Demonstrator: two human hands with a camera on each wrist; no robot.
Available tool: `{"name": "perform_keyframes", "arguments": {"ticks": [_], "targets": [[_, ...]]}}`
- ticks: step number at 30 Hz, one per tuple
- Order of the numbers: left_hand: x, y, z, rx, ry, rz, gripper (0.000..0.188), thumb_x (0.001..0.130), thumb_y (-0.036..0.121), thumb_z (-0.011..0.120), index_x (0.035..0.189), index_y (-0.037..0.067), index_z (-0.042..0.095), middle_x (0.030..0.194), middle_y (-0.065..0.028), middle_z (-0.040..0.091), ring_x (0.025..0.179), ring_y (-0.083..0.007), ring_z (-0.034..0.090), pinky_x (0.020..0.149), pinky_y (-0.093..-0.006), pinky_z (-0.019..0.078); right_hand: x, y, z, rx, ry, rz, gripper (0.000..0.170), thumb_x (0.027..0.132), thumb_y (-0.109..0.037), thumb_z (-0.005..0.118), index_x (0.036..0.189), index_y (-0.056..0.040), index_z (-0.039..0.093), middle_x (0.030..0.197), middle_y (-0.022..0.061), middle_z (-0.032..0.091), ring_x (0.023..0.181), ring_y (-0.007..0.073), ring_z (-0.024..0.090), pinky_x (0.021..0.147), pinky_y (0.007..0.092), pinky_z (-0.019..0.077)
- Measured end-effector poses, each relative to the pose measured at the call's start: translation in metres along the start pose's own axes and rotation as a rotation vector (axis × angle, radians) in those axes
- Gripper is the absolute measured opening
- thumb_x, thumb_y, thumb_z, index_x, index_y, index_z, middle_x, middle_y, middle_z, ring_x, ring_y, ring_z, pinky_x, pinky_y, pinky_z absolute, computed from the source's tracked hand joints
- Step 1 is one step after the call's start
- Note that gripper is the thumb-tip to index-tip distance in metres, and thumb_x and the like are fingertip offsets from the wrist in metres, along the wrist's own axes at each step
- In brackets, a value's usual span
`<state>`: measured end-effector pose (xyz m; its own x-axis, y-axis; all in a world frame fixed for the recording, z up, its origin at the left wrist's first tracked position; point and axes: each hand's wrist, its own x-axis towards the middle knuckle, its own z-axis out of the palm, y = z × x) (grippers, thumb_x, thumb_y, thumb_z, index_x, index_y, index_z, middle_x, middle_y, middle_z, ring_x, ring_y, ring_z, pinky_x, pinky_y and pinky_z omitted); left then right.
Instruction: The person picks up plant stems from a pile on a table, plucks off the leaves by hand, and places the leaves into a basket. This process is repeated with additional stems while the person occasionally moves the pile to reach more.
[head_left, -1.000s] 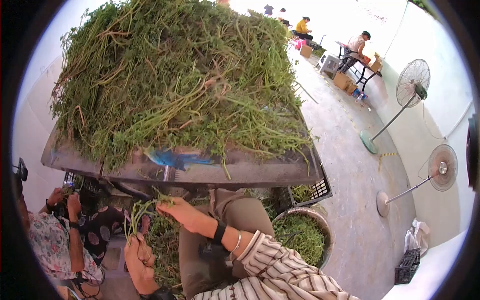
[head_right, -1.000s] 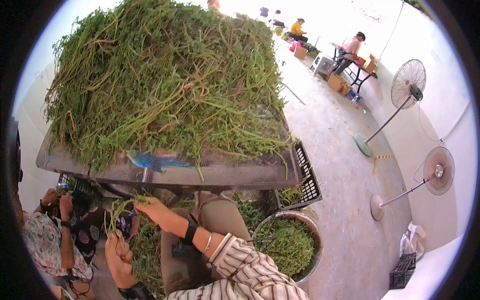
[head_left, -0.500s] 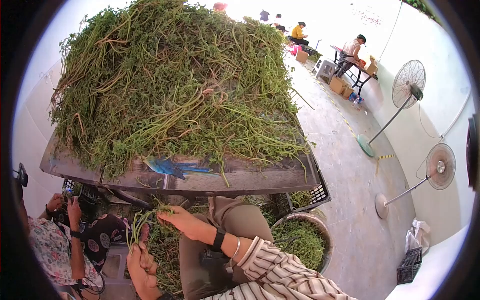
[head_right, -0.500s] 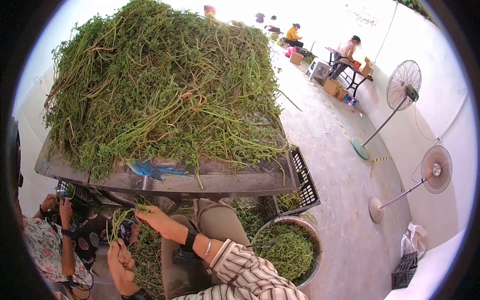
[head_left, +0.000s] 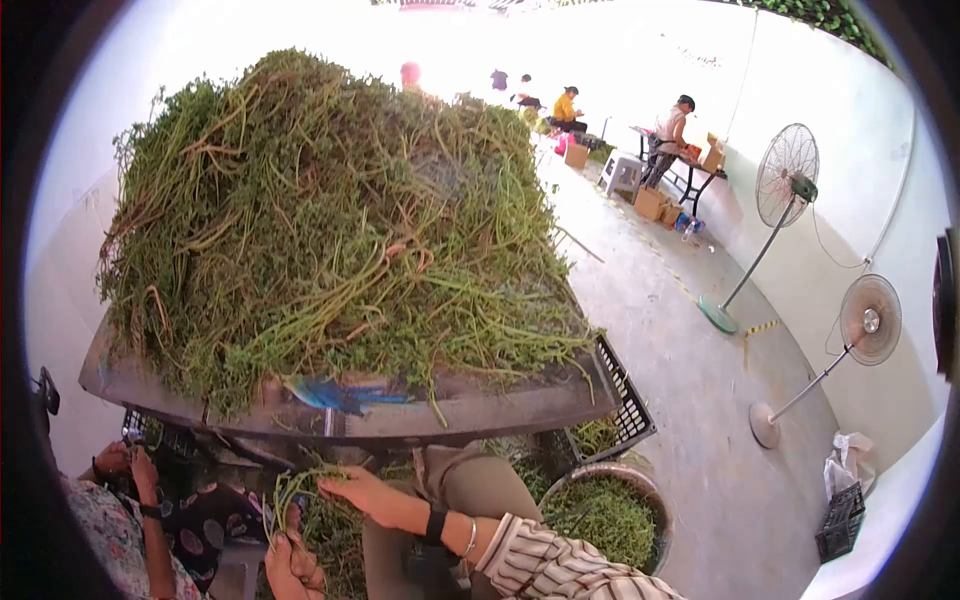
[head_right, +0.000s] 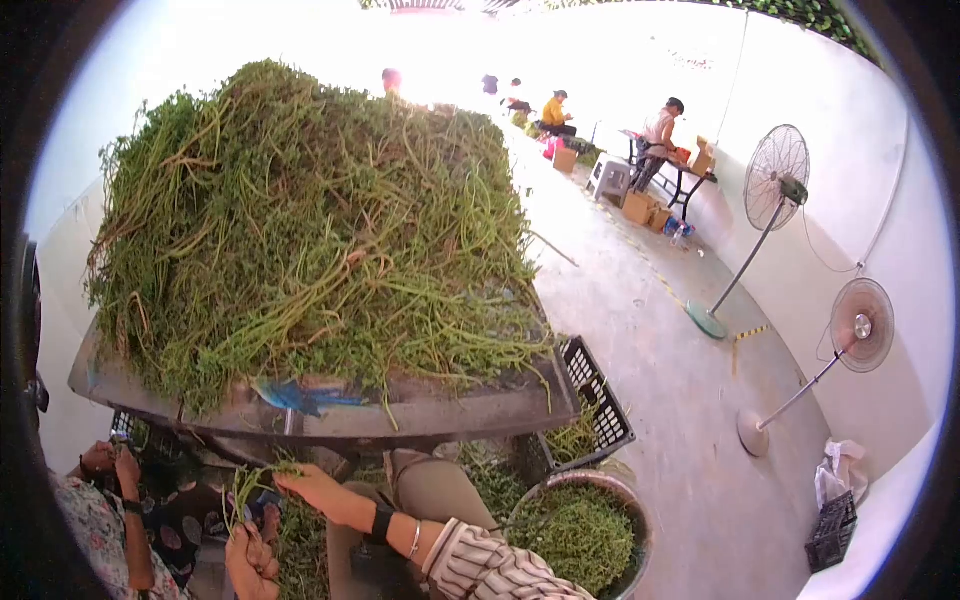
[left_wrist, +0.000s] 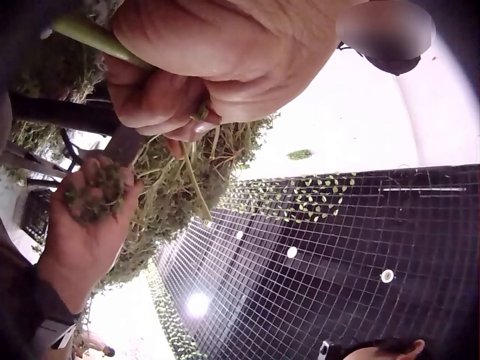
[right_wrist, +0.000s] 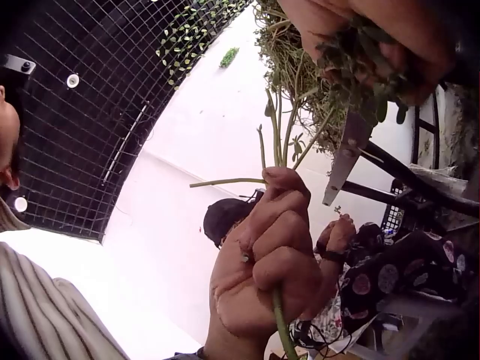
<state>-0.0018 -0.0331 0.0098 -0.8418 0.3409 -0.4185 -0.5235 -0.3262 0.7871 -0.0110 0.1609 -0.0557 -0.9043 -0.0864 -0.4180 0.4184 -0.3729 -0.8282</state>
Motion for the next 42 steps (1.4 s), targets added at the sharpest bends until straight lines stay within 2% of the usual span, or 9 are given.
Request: {"name": "perform_keyframes", "arguments": {"ticks": [2, 6, 8, 13, 17, 32, 34, 37, 42], "targets": [[-0.005, 0.002, 0.0, 0.005, 0.031, -0.025, 0.018, 0.093, 0.025, 0.048, 0.092, 0.007, 0.053, 0.053, 0.0056, 0.032, 0.041, -0.0048, 0.022, 0.037, -0.021, 0.0194, 0.018, 0.02, 0.0, 0.098, -0.003, -0.211, 0.026, 0.089, -0.031, 0.055, 0.095, -0.0068, 0.06, 0.077, -0.0039, 0.053, 0.066, 0.0054, 0.041, 0.058, 0.021, 0.0329], [-0.006, -0.002, -0.007, 0.018, -0.013, 0.009, 0.017, 0.093, 0.024, 0.047, 0.092, 0.007, 0.052, 0.055, 0.0058, 0.032, 0.043, -0.005, 0.022, 0.039, -0.0212, 0.0195, -0.002, -0.004, 0.009, 0.044, -0.022, -0.145, 0.021, 0.089, -0.027, 0.054, 0.089, -0.0062, 0.057, 0.078, -0.0047, 0.051, 0.071, 0.0052, 0.042, 0.063, 0.0205, 0.0343], [0.003, -0.01, -0.015, -0.031, 0.016, 0.072, 0.021, 0.093, 0.026, 0.046, 0.089, 0.005, 0.048, 0.05, 0.0056, 0.03, 0.036, -0.0027, 0.02, 0.032, -0.0199, 0.0141, 0.0, 0.002, 0.009, 0.086, -0.035, -0.185, 0.02, 0.09, -0.026, 0.053, 0.086, -0.0066, 0.057, 0.077, -0.0045, 0.05, 0.071, 0.0052, 0.041, 0.063, 0.0206, 0.0342], [0.004, -0.009, -0.011, -0.056, -0.01, 0.039, 0.021, 0.093, 0.026, 0.047, 0.089, 0.006, 0.049, 0.049, 0.0055, 0.029, 0.036, -0.0026, 0.02, 0.032, -0.02, 0.0138, 0.008, 0.01, 0.008, 0.085, -0.062, -0.249, 0.018, 0.091, -0.024, 0.051, 0.085, -0.0075, 0.056, 0.076, -0.005, 0.049, 0.068, 0.0044, 0.04, 0.059, 0.0204, 0.0328], [0.005, -0.01, -0.009, -0.061, -0.038, 0.007, 0.021, 0.093, 0.027, 0.048, 0.089, 0.006, 0.05, 0.049, 0.0055, 0.03, 0.036, -0.0027, 0.021, 0.032, -0.0199, 0.0139, -0.005, -0.002, 0.012, 0.035, -0.021, -0.14, 0.019, 0.091, -0.024, 0.051, 0.082, -0.008, 0.054, 0.074, -0.0054, 0.048, 0.067, 0.0044, 0.038, 0.058, 0.0207, 0.0317], [0.005, -0.011, -0.009, -0.061, -0.032, 0.001, 0.023, 0.093, 0.026, 0.046, 0.087, 0.004, 0.049, 0.048, 0.005, 0.027, 0.036, -0.0039, 0.02, 0.033, -0.022, 0.0132, 0.0, 0.005, 0.015, 0.026, -0.015, -0.211, 0.025, 0.09, -0.028, 0.053, 0.072, -0.0102, 0.052, 0.066, -0.0063, 0.044, 0.061, 0.0046, 0.035, 0.054, 0.0218, 0.0292], [0.004, -0.012, -0.009, -0.058, -0.027, 0.006, 0.023, 0.093, 0.026, 0.046, 0.087, 0.004, 0.049, 0.048, 0.005, 0.027, 0.036, -0.0039, 0.02, 0.033, -0.0219, 0.0133, 0.001, 0.007, 0.016, -0.007, -0.011, -0.277, 0.028, 0.089, -0.036, 0.053, 0.075, -0.0121, 0.049, 0.06, -0.007, 0.036, 0.049, 0.0035, 0.027, 0.042, 0.0232, 0.0213], [0.003, -0.012, -0.007, -0.049, -0.024, 0.014, 0.023, 0.093, 0.026, 0.046, 0.088, 0.004, 0.049, 0.048, 0.0051, 0.027, 0.036, -0.0038, 0.02, 0.034, -0.0217, 0.0134, 0.002, 0.007, 0.015, 0.012, -0.009, -0.238, 0.026, 0.09, -0.029, 0.052, 0.073, -0.0094, 0.051, 0.067, -0.0055, 0.044, 0.06, 0.0048, 0.034, 0.053, 0.0223, 0.0285], [0.004, -0.012, -0.007, -0.042, -0.025, 0.005, 0.023, 0.093, 0.026, 0.046, 0.088, 0.004, 0.049, 0.049, 0.0053, 0.027, 0.037, -0.0035, 0.02, 0.034, -0.0216, 0.0138, -0.008, -0.003, 0.014, -0.012, -0.042, -0.206, 0.026, 0.091, -0.028, 0.051, 0.074, -0.0088, 0.05, 0.068, -0.0049, 0.044, 0.062, 0.0052, 0.034, 0.054, 0.0221, 0.0286]]}}
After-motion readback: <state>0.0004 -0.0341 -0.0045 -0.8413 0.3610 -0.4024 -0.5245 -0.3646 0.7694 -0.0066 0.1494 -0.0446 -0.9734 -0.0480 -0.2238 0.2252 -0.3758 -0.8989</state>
